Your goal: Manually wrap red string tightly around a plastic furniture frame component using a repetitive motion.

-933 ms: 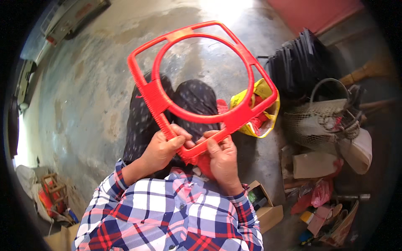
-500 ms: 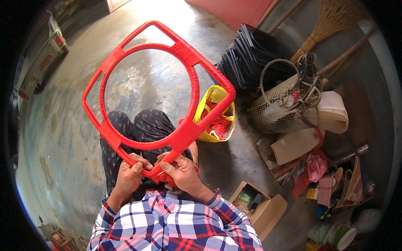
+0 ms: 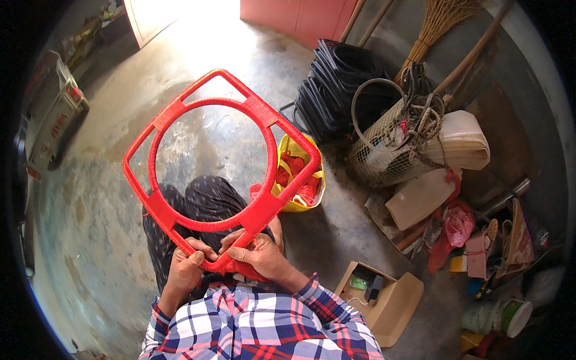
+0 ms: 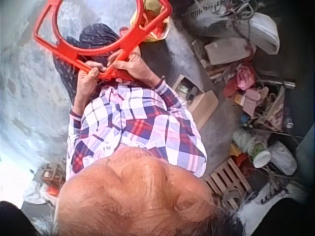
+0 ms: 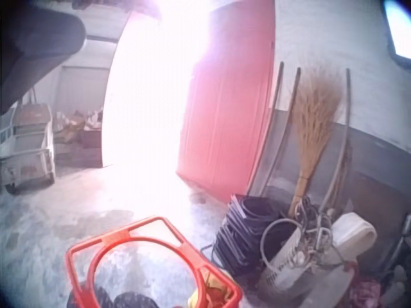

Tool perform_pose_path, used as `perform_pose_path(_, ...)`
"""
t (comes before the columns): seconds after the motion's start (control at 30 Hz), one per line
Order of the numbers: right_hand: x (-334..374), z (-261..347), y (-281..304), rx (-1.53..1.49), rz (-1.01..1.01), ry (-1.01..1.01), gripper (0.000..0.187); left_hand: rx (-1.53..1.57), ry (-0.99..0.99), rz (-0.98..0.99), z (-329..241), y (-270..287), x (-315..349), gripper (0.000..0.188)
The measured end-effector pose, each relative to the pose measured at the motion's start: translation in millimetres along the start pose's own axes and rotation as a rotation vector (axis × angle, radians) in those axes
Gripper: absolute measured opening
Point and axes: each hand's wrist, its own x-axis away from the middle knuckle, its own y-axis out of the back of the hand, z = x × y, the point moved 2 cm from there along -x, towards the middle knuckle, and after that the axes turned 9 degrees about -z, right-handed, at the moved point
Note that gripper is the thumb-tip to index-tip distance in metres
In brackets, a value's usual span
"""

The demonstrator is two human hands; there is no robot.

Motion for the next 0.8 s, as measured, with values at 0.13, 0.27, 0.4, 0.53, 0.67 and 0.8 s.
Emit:
perform_pose_path(0.13, 1.9, -2.2, 0.7, 0.09, 0.015, 0.062, 0.021, -0.031, -0.031, 0.008, -2.1, 4.1, 1.2, 0.018)
perform_pose_path(0.27, 2.9, 2.0, 2.1, 0.174, 0.017, 0.069, 0.026, -0.286, -0.132, 0.053, -2.5, 6.7, 0.9, 0.019)
perform_pose_path(0.4, 5.5, 3.6, -1.4, 0.071, -0.03, 0.048, 0.033, -0.261, -0.117, 0.08, -8.0, 4.5, -0.7, 0.016)
perform_pose_path(0.53, 1.5, 1.6, 0.7, -0.104, -0.033, -0.012, 0.039, -0.196, -0.044, 0.098, -5.4, 7.5, -0.5, 0.02)
perform_pose_path(0.67, 3.2, -2.0, 3.8, -0.293, -0.064, -0.06, 0.04, -0.186, -0.001, 0.11, -3.3, 5.4, -0.5, 0.023)
perform_pose_path(0.8, 5.4, -6.4, 12.6, -0.41, -0.11, -0.036, 0.041, -0.233, -0.045, 0.102, 1.0, 8.3, -1.0, 0.036)
